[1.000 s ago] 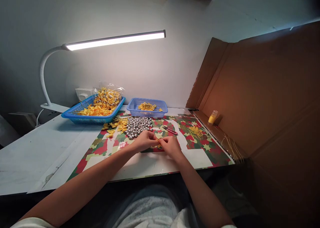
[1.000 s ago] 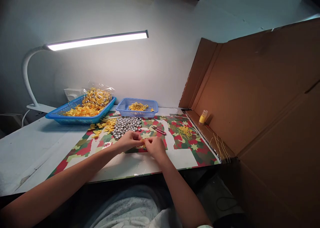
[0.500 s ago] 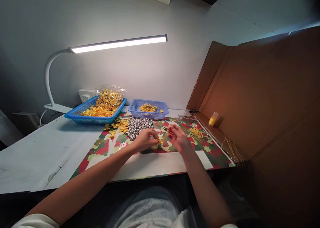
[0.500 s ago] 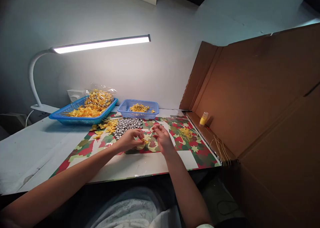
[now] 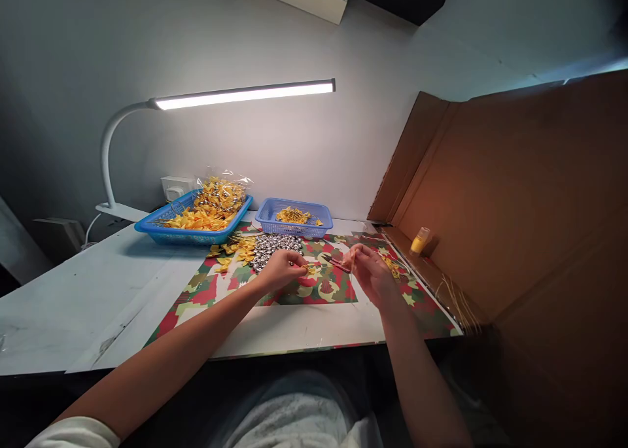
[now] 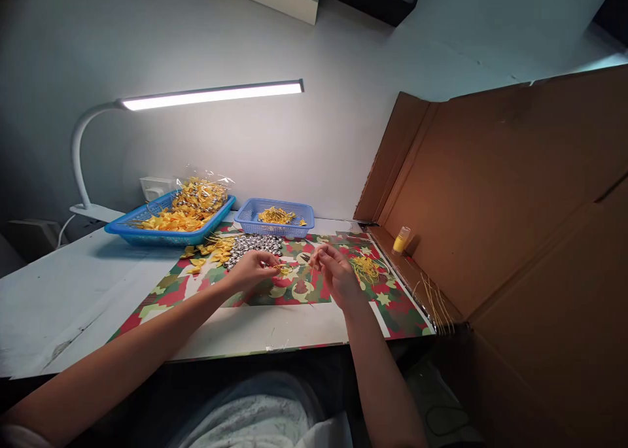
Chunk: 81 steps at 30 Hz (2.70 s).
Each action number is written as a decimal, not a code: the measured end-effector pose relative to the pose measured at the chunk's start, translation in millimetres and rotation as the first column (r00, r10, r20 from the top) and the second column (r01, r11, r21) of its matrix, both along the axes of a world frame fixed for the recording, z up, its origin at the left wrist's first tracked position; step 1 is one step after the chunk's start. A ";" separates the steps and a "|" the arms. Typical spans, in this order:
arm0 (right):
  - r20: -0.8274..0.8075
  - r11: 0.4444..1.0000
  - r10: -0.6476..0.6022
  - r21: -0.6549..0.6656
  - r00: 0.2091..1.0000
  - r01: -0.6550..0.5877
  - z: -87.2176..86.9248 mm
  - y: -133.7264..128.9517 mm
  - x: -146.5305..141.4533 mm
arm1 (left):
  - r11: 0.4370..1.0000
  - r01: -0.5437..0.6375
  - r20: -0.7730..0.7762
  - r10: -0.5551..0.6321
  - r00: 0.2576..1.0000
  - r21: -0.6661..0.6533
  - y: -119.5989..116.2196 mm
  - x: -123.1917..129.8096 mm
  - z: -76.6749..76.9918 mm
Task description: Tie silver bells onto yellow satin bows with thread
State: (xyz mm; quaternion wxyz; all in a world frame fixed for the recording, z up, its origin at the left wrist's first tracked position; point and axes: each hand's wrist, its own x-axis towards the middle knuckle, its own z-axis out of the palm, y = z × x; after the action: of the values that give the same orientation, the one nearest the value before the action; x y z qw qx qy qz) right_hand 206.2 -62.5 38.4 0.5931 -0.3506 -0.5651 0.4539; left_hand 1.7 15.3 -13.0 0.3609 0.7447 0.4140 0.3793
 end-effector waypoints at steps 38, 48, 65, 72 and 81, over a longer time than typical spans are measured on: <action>0.346 0.970 -0.041 -0.210 0.937 0.120 100.2 29.4 74.4 | 0.998 -0.044 -0.149 0.036 0.988 -0.051 12.0 -10.3 -0.8; 0.379 0.964 -0.054 -0.222 0.924 0.147 101.0 27.1 66.7 | 0.995 -0.026 -0.299 0.054 0.953 0.095 9.7 -13.0 5.6; -0.020 0.976 -0.017 0.215 1.000 0.021 90.6 -34.1 -10.4 | 0.974 -0.106 0.273 0.160 0.949 -0.200 18.3 -11.6 7.3; -0.294 0.932 0.241 -0.194 0.925 -0.305 16.8 -63.8 -6.0 | 0.851 0.012 0.609 0.366 0.703 -0.526 21.5 -9.5 14.7; -0.146 0.807 0.160 -0.550 0.976 -0.215 -66.2 -30.8 24.5 | 0.855 0.117 0.699 0.326 0.636 -0.505 13.5 -8.8 27.4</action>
State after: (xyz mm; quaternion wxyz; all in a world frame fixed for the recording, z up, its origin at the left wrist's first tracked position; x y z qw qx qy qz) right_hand 230.7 -93.4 -27.8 0.4411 -0.4308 -0.4099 0.6722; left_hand -7.1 28.8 14.4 0.6597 0.3647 0.3504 0.5559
